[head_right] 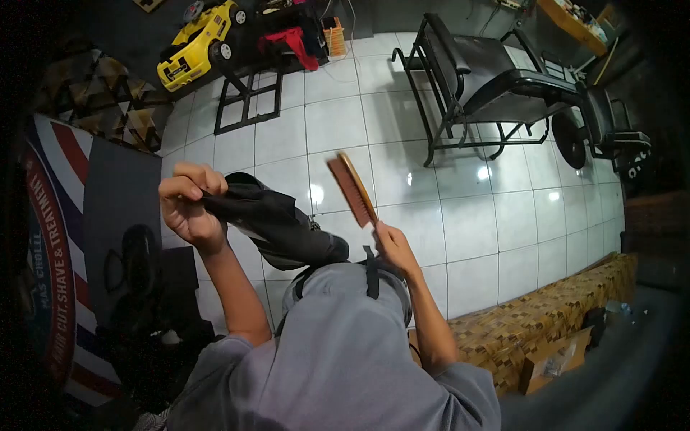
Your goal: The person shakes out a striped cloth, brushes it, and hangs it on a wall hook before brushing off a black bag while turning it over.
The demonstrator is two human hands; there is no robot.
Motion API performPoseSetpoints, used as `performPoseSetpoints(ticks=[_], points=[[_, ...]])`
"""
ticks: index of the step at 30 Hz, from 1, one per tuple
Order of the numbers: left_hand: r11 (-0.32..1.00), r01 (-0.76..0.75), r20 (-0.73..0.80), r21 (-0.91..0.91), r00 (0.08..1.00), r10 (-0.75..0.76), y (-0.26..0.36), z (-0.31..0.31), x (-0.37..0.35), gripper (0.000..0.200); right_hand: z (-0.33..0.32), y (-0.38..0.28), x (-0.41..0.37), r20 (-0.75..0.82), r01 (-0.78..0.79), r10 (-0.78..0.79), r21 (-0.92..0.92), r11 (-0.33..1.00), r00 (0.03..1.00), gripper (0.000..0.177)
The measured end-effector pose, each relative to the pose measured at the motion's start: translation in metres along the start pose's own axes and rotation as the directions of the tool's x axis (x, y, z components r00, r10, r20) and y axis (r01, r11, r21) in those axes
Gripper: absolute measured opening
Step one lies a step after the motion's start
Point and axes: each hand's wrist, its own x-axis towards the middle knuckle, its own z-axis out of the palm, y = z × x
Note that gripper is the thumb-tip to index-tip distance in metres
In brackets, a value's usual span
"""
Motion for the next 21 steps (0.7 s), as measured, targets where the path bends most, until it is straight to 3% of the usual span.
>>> performPoseSetpoints(ticks=[1,3,4,5,7,9,11,12,13,15,17,20,21], points=[[1.000,-0.011,-0.010,-0.027,1.000,0.011,0.000,0.002,0.001,0.008,0.017,-0.035,-0.012,0.055,0.053,-0.065,0.198,0.979,0.996,0.043],[0.996,-0.036,0.002,-0.081,0.999,0.036,0.001,0.005,0.003,0.006,0.032,-0.069,-0.027,0.215,0.227,-0.282,0.248,0.942,0.935,0.045],[0.993,-0.049,0.023,-0.108,0.998,0.052,0.001,0.006,0.006,0.005,0.040,-0.086,-0.033,0.262,0.211,-0.281,0.268,0.940,0.923,0.048],[0.989,-0.062,0.043,-0.134,0.997,0.068,0.002,0.006,0.007,0.007,0.045,-0.101,-0.037,0.304,0.281,-0.332,0.201,0.939,0.893,0.046],[0.983,-0.077,-0.007,-0.168,0.997,0.077,0.002,0.006,0.009,0.015,0.047,-0.101,-0.026,0.350,0.262,-0.257,0.034,0.965,0.901,0.044],[0.978,-0.133,-0.042,-0.163,0.991,0.127,0.007,0.007,0.018,0.014,0.039,-0.070,-0.012,0.251,0.193,-0.156,-0.130,0.973,0.955,0.044],[0.984,-0.082,-0.170,-0.158,0.984,0.055,0.014,-0.002,0.023,0.015,0.018,-0.022,0.007,0.122,0.104,-0.064,-0.348,0.932,0.990,0.047],[0.984,-0.076,-0.149,-0.162,0.987,0.052,0.016,-0.003,0.023,0.015,0.002,0.009,0.014,0.044,0.048,-0.030,-0.475,0.879,0.999,0.050],[0.984,-0.068,-0.126,-0.167,0.991,0.047,0.017,-0.004,0.023,0.015,-0.015,0.043,0.018,-0.041,-0.018,-0.007,-0.586,0.810,0.999,0.053],[0.996,-0.057,-0.295,-0.068,0.955,0.034,0.017,0.003,0.023,0.018,-0.048,0.119,0.015,-0.137,-0.141,0.047,-0.836,0.531,0.990,0.063],[0.999,-0.017,-0.411,0.035,0.911,0.030,0.012,0.014,0.021,0.020,-0.085,0.208,0.014,-0.101,-0.255,0.332,-0.848,0.464,0.938,0.069],[0.996,0.088,-0.381,0.026,0.922,-0.071,0.003,0.014,0.014,0.016,-0.084,0.206,0.009,-0.357,-0.438,0.277,-0.833,0.338,0.892,0.071],[0.991,0.127,-0.372,0.043,0.923,-0.102,0.002,0.016,0.013,0.015,-0.085,0.204,0.012,-0.354,-0.418,0.223,-0.799,0.432,0.908,0.069]])
